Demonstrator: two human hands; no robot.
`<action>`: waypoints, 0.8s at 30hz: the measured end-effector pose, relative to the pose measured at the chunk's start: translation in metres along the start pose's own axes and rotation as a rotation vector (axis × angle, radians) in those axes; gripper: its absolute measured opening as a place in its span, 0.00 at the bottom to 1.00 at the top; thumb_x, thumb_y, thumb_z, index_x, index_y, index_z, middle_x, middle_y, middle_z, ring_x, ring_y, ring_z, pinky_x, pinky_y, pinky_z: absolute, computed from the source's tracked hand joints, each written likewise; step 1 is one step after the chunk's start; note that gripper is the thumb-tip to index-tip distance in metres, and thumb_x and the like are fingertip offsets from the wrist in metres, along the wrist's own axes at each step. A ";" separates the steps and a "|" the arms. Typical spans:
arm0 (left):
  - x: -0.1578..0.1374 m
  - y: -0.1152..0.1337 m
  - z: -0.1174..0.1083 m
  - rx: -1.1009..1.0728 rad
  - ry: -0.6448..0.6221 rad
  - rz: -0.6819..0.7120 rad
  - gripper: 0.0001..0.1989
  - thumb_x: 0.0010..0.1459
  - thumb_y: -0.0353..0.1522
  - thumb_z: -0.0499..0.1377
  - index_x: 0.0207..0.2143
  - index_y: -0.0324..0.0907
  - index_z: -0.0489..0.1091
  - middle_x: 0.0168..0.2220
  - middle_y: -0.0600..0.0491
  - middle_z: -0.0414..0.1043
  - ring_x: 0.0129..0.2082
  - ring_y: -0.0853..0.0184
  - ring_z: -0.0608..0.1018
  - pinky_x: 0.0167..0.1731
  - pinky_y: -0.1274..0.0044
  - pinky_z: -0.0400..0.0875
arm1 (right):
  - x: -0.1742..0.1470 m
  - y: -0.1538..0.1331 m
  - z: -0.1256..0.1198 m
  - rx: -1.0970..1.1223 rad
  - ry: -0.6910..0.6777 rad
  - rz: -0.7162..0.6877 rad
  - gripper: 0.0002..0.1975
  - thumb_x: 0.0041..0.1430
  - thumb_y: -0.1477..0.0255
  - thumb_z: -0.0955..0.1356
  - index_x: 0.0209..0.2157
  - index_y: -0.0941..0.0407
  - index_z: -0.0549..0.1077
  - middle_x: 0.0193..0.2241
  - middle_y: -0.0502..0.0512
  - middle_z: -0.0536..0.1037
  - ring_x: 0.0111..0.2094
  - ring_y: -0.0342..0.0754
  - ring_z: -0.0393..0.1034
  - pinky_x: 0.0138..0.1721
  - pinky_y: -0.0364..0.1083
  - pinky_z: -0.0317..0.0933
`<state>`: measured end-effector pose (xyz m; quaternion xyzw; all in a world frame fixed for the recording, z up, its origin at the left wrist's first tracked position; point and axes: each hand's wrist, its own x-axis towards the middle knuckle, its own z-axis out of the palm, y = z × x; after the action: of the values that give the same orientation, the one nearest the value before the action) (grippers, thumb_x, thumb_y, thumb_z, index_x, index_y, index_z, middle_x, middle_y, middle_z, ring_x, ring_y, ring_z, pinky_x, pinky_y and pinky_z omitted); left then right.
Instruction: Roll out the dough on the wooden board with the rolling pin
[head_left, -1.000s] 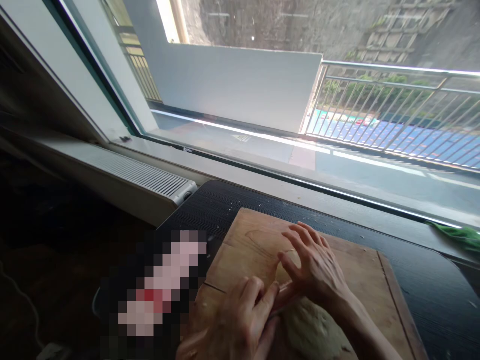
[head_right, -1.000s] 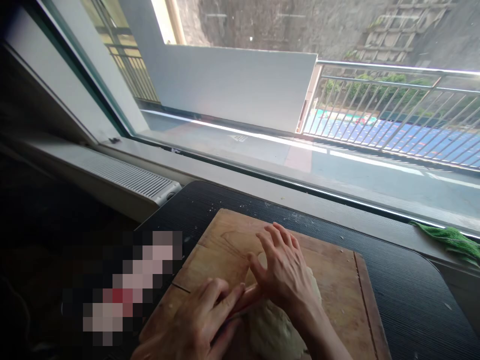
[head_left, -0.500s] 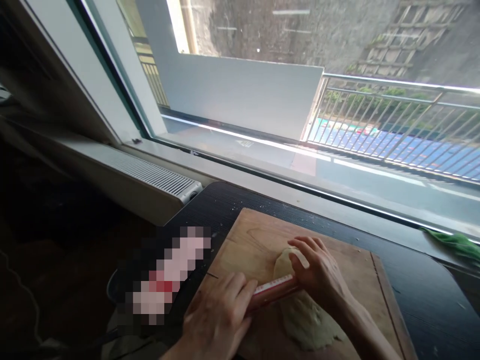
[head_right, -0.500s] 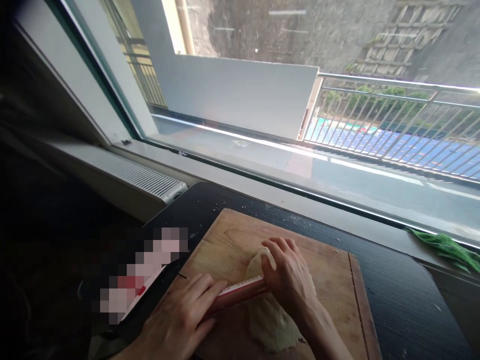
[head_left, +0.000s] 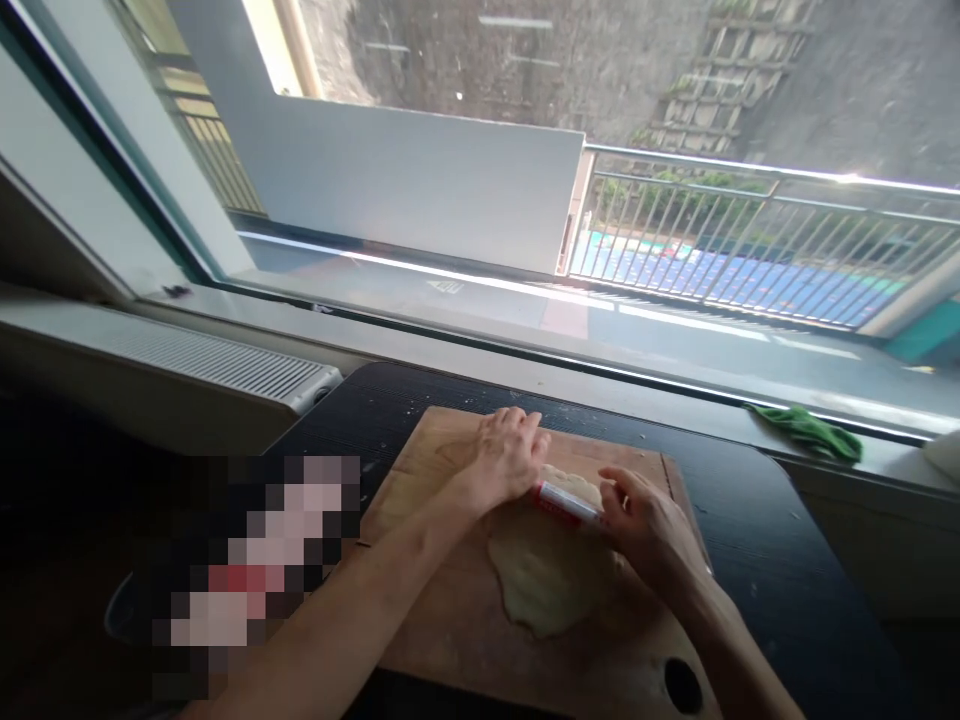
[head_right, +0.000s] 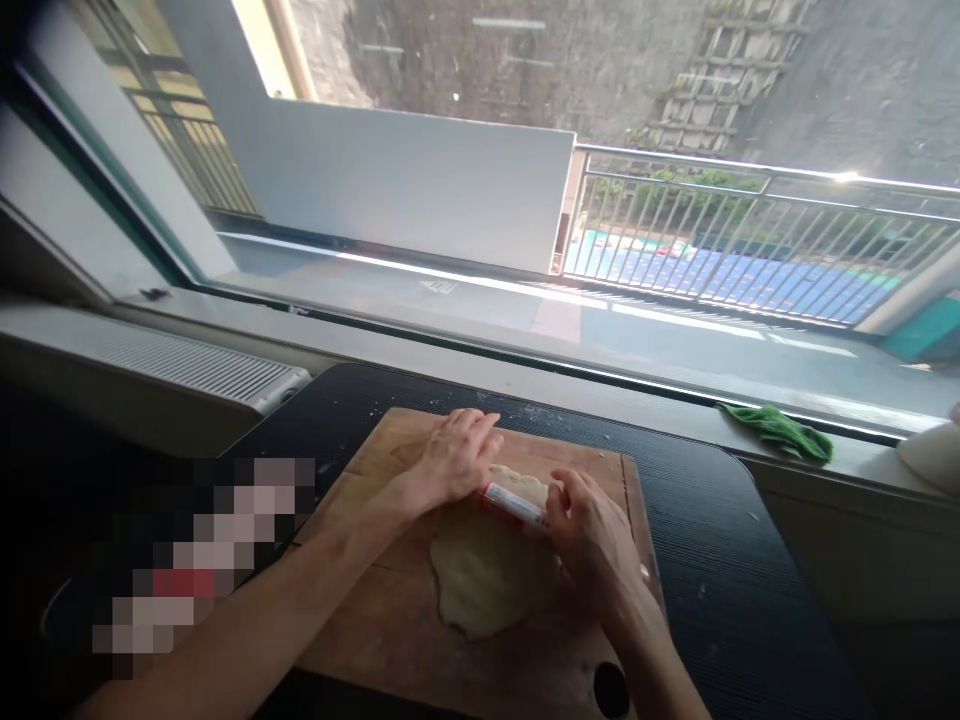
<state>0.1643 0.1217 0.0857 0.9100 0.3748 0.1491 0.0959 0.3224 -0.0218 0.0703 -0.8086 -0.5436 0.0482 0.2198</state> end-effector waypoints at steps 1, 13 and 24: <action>0.003 0.000 0.003 -0.001 -0.014 -0.008 0.24 0.65 0.39 0.42 0.57 0.36 0.62 0.52 0.42 0.68 0.55 0.57 0.67 0.56 0.61 0.58 | -0.001 -0.002 -0.001 0.001 -0.002 0.016 0.17 0.63 0.66 0.58 0.46 0.53 0.73 0.41 0.53 0.79 0.40 0.49 0.74 0.38 0.46 0.63; -0.017 -0.009 0.002 0.045 -0.148 -0.011 0.27 0.64 0.43 0.41 0.61 0.43 0.58 0.64 0.48 0.57 0.65 0.56 0.54 0.63 0.55 0.44 | 0.005 -0.011 0.003 -0.092 0.058 0.015 0.15 0.63 0.65 0.59 0.45 0.50 0.73 0.40 0.51 0.78 0.39 0.50 0.72 0.38 0.47 0.60; -0.048 -0.011 0.001 0.048 -0.101 0.065 0.24 0.66 0.40 0.39 0.60 0.46 0.60 0.64 0.51 0.57 0.65 0.59 0.54 0.63 0.56 0.43 | -0.033 -0.025 -0.007 -0.151 0.020 -0.034 0.16 0.66 0.68 0.56 0.49 0.49 0.70 0.44 0.51 0.76 0.40 0.49 0.72 0.40 0.47 0.58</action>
<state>0.1247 0.0950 0.0722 0.9301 0.3432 0.0971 0.0879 0.2902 -0.0457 0.0811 -0.8140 -0.5570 -0.0047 0.1646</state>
